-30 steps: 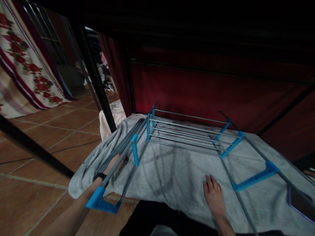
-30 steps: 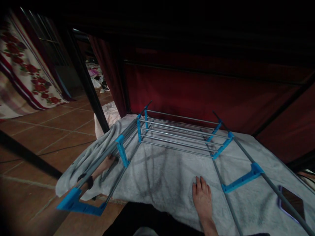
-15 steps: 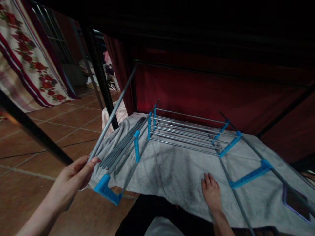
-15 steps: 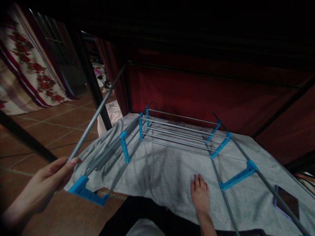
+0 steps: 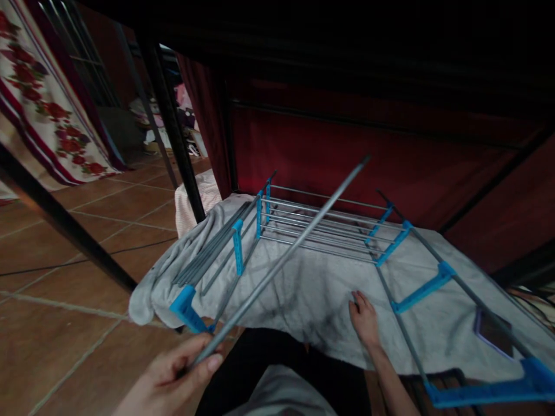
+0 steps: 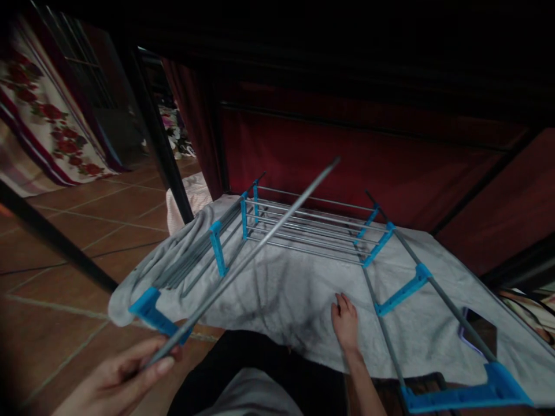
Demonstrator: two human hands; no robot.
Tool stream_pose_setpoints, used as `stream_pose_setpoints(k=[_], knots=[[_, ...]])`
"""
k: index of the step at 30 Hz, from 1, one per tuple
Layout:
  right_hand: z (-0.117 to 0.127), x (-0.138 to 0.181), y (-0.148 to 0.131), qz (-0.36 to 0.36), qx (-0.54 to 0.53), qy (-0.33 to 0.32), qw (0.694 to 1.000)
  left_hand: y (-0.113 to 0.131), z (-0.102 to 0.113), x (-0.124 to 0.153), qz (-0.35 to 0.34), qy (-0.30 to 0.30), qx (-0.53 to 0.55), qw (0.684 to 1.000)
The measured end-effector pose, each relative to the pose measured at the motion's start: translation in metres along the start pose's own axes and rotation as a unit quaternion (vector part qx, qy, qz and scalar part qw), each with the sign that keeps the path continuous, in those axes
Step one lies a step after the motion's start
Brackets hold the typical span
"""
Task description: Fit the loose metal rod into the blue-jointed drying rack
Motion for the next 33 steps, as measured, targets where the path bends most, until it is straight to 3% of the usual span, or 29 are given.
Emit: stream_pose_setpoints(k=[2, 4, 7, 10, 14, 19, 25, 29, 33], knots=[[0.006, -0.002, 0.008, -0.052, -0.117, 0.002, 0.992, 0.015, -0.035, -0.012, -0.031, -0.051, 0.018, 0.998], [0.008, 0.001, 0.015, -0.115, -0.254, 0.004, 0.960, 0.019, -0.058, -0.022, -0.047, -0.081, 0.011, 0.996], [-0.005, 0.008, 0.012, -0.187, -0.472, -0.018, 0.861, 0.012, -0.080, -0.035, -0.047, -0.107, -0.048, 0.992], [-0.023, 0.011, -0.002, -0.248, -0.593, -0.058, 0.764, 0.004, -0.102, -0.049, -0.043, -0.141, -0.130, 0.980], [-0.030, 0.006, -0.014, -0.293, -0.652, -0.077, 0.695, -0.001, -0.130, -0.068, -0.032, -0.189, -0.225, 0.955], [-0.021, -0.012, -0.010, -0.295, -0.677, -0.056, 0.672, 0.006, -0.144, -0.091, -0.031, -0.184, -0.326, 0.927], [-0.004, -0.030, 0.023, -0.307, -0.661, 0.011, 0.685, 0.041, -0.151, -0.119, -0.041, -0.153, -0.378, 0.912], [-0.009, -0.031, 0.032, -0.326, -0.655, -0.006, 0.682, 0.070, -0.155, -0.146, -0.072, -0.120, -0.406, 0.903], [-0.020, -0.027, 0.043, -0.338, -0.629, -0.036, 0.699, 0.077, -0.160, -0.177, -0.098, -0.104, -0.420, 0.896]])
Point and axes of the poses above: each hand's wrist, its own x-axis away from the middle knuckle, its own z-axis out of the back of the hand, y = z × x, the point moved 10 cm from there along -x, towards the middle knuckle, and after that the axes turned 9 degrees about -y, right-handed, at the moved point
